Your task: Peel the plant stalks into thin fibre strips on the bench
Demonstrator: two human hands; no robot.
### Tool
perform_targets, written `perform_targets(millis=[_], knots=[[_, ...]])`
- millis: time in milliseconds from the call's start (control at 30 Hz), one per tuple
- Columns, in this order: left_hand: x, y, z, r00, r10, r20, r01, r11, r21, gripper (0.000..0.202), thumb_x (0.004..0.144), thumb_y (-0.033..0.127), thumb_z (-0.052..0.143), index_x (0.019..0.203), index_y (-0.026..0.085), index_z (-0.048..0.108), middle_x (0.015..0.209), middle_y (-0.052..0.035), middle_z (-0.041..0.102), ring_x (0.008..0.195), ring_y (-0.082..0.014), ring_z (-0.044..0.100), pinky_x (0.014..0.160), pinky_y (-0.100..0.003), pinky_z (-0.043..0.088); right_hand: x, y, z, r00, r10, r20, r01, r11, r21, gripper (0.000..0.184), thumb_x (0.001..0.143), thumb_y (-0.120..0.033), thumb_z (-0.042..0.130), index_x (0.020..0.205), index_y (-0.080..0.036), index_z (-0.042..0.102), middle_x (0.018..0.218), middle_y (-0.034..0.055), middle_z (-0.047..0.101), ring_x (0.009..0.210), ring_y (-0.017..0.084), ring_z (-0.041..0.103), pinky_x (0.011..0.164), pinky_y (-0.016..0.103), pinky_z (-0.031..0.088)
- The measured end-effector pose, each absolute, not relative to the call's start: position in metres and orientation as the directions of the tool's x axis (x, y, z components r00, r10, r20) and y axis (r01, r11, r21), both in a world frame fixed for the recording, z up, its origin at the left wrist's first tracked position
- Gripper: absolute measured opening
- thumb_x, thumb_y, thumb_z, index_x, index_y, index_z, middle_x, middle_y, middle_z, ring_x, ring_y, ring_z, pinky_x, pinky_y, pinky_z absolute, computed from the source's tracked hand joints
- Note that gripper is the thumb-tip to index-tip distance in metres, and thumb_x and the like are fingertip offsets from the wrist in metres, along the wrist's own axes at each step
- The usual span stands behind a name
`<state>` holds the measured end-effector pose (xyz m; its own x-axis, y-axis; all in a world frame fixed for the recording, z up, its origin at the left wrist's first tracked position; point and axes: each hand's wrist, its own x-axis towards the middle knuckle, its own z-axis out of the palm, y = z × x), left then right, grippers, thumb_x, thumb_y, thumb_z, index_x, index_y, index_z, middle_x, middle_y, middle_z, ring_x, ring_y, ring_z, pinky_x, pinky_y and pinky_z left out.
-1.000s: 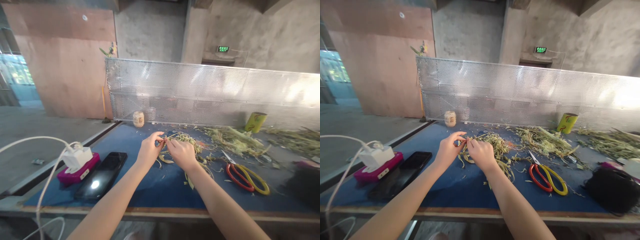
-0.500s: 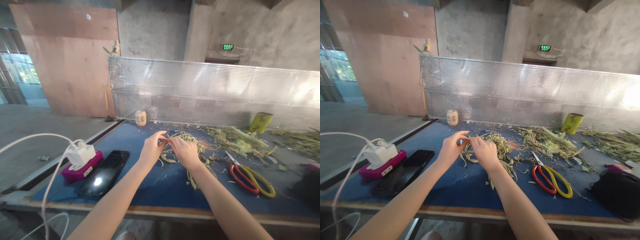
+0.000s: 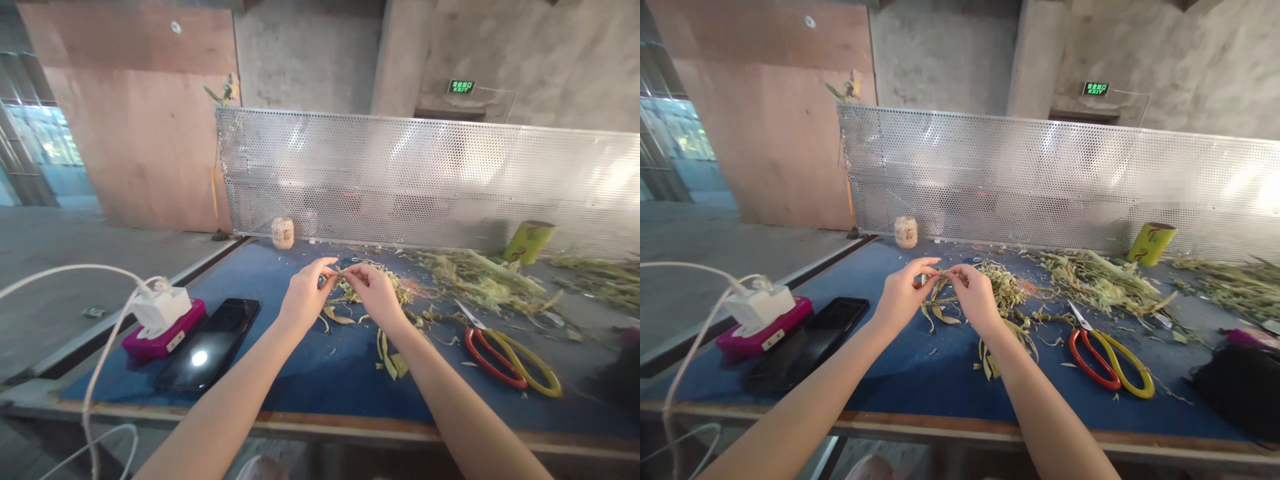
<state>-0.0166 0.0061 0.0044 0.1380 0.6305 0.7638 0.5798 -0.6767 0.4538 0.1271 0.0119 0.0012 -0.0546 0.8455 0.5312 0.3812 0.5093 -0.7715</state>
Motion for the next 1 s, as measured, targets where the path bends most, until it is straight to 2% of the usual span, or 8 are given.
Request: perform_targets(millis=[100,267,467,667,733,833,933,1000], knots=[[-0.016,0.004,0.006,0.135,0.642,0.755,0.547,-0.683,0.483,0.039,0.075,0.017,0.055,0.113,0.021,0.047,0.080,-0.0001,0.068,0.058,-0.0100,0.061,0.062,-0.024,0.050,0.129,0.012,0.006,-0.084,0.886,0.456,0.278,0.460,-0.843,0.019,0.072,-0.034,0.051,0.072,-0.015,0.057,0.055,-0.0026,0.048,0.047,0.008,0.039,0.046,0.021,0.031],[-0.016,0.001,0.007,0.152,0.655,0.740,0.495,-0.699,0.517,0.057,0.076,0.020,0.055,0.128,0.025,0.033,0.082,0.0010,0.070,0.062,-0.0108,0.062,0.066,-0.024,0.050,0.133,0.012,0.006,-0.133,0.943,0.304,0.131,0.321,-0.938,0.026,0.071,-0.042,0.050,0.074,-0.016,0.054,0.038,-0.0104,0.029,0.033,0.005,0.023,0.035,0.019,0.020],[-0.015,0.002,0.005,0.171,0.655,0.736,0.511,-0.698,0.502,0.069,0.076,0.020,0.055,0.135,0.025,0.020,0.082,0.0008,0.070,0.057,-0.0106,0.059,0.064,-0.024,0.050,0.135,0.011,0.009,-0.131,0.937,0.325,0.172,0.344,-0.923,0.024,0.071,-0.038,0.052,0.072,-0.015,0.057,0.036,-0.0101,0.031,0.032,0.004,0.025,0.036,0.020,0.021],[-0.014,-0.002,0.009,0.172,0.652,0.738,0.547,-0.686,0.479,0.063,0.076,0.017,0.053,0.132,0.027,0.027,0.080,0.0019,0.069,0.050,-0.0090,0.055,0.058,-0.023,0.049,0.135,0.015,0.007,-0.138,0.932,0.334,0.195,0.356,-0.914,0.023,0.071,-0.037,0.052,0.072,-0.015,0.058,0.037,-0.0096,0.032,0.034,0.005,0.025,0.040,0.021,0.024],[-0.014,-0.004,0.011,0.156,0.656,0.739,0.541,-0.682,0.492,0.062,0.075,0.016,0.052,0.131,0.027,0.029,0.081,0.0009,0.069,0.050,-0.0096,0.056,0.056,-0.023,0.048,0.136,0.014,0.008,-0.131,0.931,0.342,0.258,0.365,-0.894,0.023,0.072,-0.037,0.051,0.071,-0.015,0.057,0.041,-0.0080,0.036,0.037,0.006,0.028,0.041,0.021,0.024],[-0.015,-0.004,0.012,0.099,0.660,0.744,0.543,-0.663,0.516,0.059,0.076,0.017,0.052,0.130,0.028,0.031,0.081,0.0007,0.068,0.045,-0.0088,0.055,0.052,-0.023,0.048,0.139,0.010,0.009,-0.130,0.899,0.419,0.411,0.433,-0.802,0.020,0.072,-0.037,0.053,0.071,-0.017,0.055,0.043,-0.0081,0.035,0.040,0.007,0.029,0.043,0.020,0.024],[-0.016,-0.003,0.012,0.066,0.677,0.733,0.531,-0.646,0.549,0.058,0.076,0.019,0.052,0.129,0.028,0.031,0.080,0.0012,0.068,0.038,-0.0065,0.050,0.047,-0.022,0.046,0.141,0.006,0.009,-0.228,0.835,0.501,0.496,0.542,-0.678,0.018,0.074,-0.034,0.053,0.085,-0.020,0.051,0.042,-0.0106,0.031,0.040,0.008,0.030,0.045,0.019,0.026],[-0.016,-0.002,0.011,0.080,0.681,0.728,0.537,-0.644,0.544,0.057,0.076,0.018,0.052,0.128,0.027,0.033,0.079,0.0014,0.068,0.038,-0.0066,0.051,0.047,-0.022,0.046,0.142,0.004,0.009,-0.294,0.801,0.522,0.538,0.590,-0.602,0.020,0.076,-0.034,0.052,0.092,-0.022,0.049,0.046,-0.0096,0.038,0.042,0.008,0.035,0.047,0.020,0.029]])
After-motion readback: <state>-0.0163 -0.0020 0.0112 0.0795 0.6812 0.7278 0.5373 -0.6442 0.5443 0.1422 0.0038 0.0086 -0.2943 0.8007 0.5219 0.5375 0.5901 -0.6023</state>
